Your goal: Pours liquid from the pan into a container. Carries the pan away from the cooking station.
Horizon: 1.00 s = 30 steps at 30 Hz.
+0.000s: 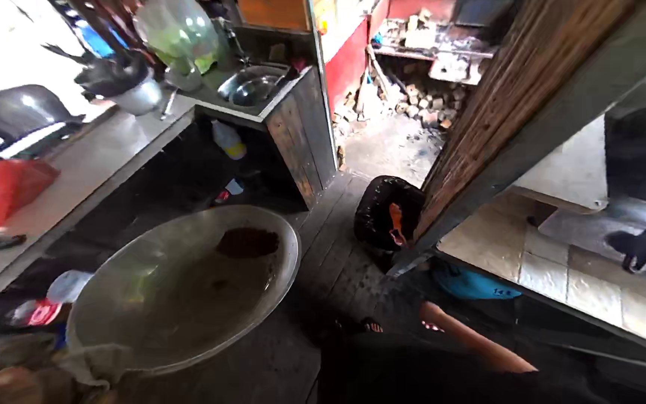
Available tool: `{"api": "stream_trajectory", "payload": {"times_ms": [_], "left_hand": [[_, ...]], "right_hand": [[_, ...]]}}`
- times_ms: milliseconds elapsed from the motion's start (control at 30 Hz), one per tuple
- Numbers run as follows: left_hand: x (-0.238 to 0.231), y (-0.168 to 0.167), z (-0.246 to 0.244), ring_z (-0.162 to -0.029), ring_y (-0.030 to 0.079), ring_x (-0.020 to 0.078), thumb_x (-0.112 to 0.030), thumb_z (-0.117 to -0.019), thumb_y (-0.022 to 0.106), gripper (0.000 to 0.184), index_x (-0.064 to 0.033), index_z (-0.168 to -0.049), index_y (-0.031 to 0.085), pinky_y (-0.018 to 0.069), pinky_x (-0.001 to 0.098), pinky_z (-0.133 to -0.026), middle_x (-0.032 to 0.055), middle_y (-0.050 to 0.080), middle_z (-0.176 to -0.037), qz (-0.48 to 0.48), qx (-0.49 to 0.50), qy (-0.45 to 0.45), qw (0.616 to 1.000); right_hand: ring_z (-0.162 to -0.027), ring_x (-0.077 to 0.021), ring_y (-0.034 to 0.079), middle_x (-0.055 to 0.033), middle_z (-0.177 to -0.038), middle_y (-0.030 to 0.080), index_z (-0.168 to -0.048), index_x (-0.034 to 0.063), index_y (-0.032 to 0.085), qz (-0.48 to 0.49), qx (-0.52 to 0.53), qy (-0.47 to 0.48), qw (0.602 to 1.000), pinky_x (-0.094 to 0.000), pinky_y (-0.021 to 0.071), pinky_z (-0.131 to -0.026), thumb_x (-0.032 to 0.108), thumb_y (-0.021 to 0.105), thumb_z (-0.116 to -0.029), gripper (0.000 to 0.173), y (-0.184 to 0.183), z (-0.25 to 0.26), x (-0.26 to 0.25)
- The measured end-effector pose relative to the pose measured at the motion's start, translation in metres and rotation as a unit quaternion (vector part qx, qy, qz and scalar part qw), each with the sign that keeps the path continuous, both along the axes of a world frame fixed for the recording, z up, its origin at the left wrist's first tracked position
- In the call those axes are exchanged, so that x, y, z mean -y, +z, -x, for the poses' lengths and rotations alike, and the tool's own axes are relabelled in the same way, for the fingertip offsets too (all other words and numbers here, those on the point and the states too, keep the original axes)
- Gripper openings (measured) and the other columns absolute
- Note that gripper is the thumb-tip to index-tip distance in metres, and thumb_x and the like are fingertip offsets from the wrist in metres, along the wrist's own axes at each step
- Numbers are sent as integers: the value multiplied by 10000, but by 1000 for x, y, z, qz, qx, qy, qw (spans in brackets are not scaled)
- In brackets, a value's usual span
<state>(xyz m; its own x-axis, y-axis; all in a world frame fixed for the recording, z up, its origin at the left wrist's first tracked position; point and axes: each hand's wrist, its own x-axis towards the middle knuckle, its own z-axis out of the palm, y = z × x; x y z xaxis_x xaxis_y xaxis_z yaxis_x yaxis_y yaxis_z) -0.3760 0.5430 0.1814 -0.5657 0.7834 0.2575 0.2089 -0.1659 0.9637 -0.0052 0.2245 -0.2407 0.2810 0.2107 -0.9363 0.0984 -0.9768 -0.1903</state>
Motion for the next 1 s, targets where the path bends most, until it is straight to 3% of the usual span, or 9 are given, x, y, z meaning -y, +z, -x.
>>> {"api": "stream_trajectory", "payload": {"times_ms": [67, 133, 233, 400, 500, 567, 767, 867, 1000], "left_hand": [[-69, -17, -13, -731, 648, 74, -122, -1086, 474, 223, 61, -1200, 529, 578, 247, -706, 55, 652, -872, -39, 59, -120, 990], [-133, -38, -29, -817, 662, 75, -91, -1074, 480, 194, 43, -1210, 520, 583, 263, -788, 27, 664, -924, -86, 112, -252, 957], [-218, -49, -90, -858, 680, 90, -30, -1000, 546, 157, -33, -1156, 532, 595, 279, -814, -2, 674, -922, -129, 138, -312, 931], [-351, -57, -204, -942, 689, 156, -137, -959, 708, 417, -38, -1306, 498, 607, 340, -824, 50, 681, -1067, -154, 139, -454, 867], [-384, -42, -300, -1178, 631, 237, -54, -919, 747, 645, 64, -1420, 358, 555, 429, -1011, 151, 608, -1275, -198, 170, -473, 841], [-422, -53, -365, -1162, 647, 297, -63, -861, 817, 716, 133, -1384, 369, 571, 480, -988, 220, 615, -1264, -254, 179, -495, 812], [-432, -34, -541, -1058, 678, 252, -68, -901, 773, 658, 66, -1405, 371, 595, 429, -929, 175, 652, -1172, -135, 183, -561, 796], [-451, -32, -619, -1048, 679, 264, -75, -891, 785, 684, 93, -1400, 362, 590, 433, -934, 198, 652, -1160, -142, 177, -590, 775], [-467, -25, -706, -1048, 684, 298, -41, -899, 767, 653, 104, -1396, 370, 595, 454, -933, 226, 656, -1152, -127, 193, -609, 759]], "right_hand": [[-1141, -358, 658, -258, -1310, 634, -1382, -42, 566, -1, 21, -36, 999, -514, 505, -1009, 245, 453, -1104, 415, 23, 4, -52], [-1145, -374, 652, -270, -1310, 631, -1379, -50, 571, -7, 23, -63, 998, -536, 499, -1010, 258, 453, -1111, 425, 36, 10, -92], [-1160, -374, 661, -260, -1319, 636, -1368, -40, 582, 0, 30, -136, 990, -544, 512, -1011, 256, 483, -1093, 415, 16, 27, -128], [-1139, -382, 668, -274, -1302, 641, -1391, -34, 561, -30, 11, -294, 955, -538, 513, -999, 233, 474, -1101, 404, 45, 64, -185], [-1165, -382, 659, -264, -1313, 644, -1409, -9, 563, -33, 16, -363, 931, -539, 501, -1018, 221, 483, -1099, 395, 57, 61, -216], [-1148, -383, 666, -259, -1283, 662, -1390, -1, 590, -44, 42, -392, 918, -542, 504, -1017, 205, 505, -1087, 376, 58, 50, -233], [-1183, -407, 655, -266, -1297, 659, -1401, -7, 585, -90, 117, -432, 890, -570, 496, -1044, 160, 514, -1074, 373, 93, -46, -297], [-1271, -419, 605, -280, -1366, 615, -1436, -21, 542, -140, 207, -392, 885, -578, 455, -1099, 143, 481, -1076, 401, 143, -124, -338], [-1170, -401, 660, -256, -1341, 630, -1480, 5, 509, -182, 390, -383, 817, -564, 524, -1025, 188, 489, -1079, 441, 210, -237, -370]]}}
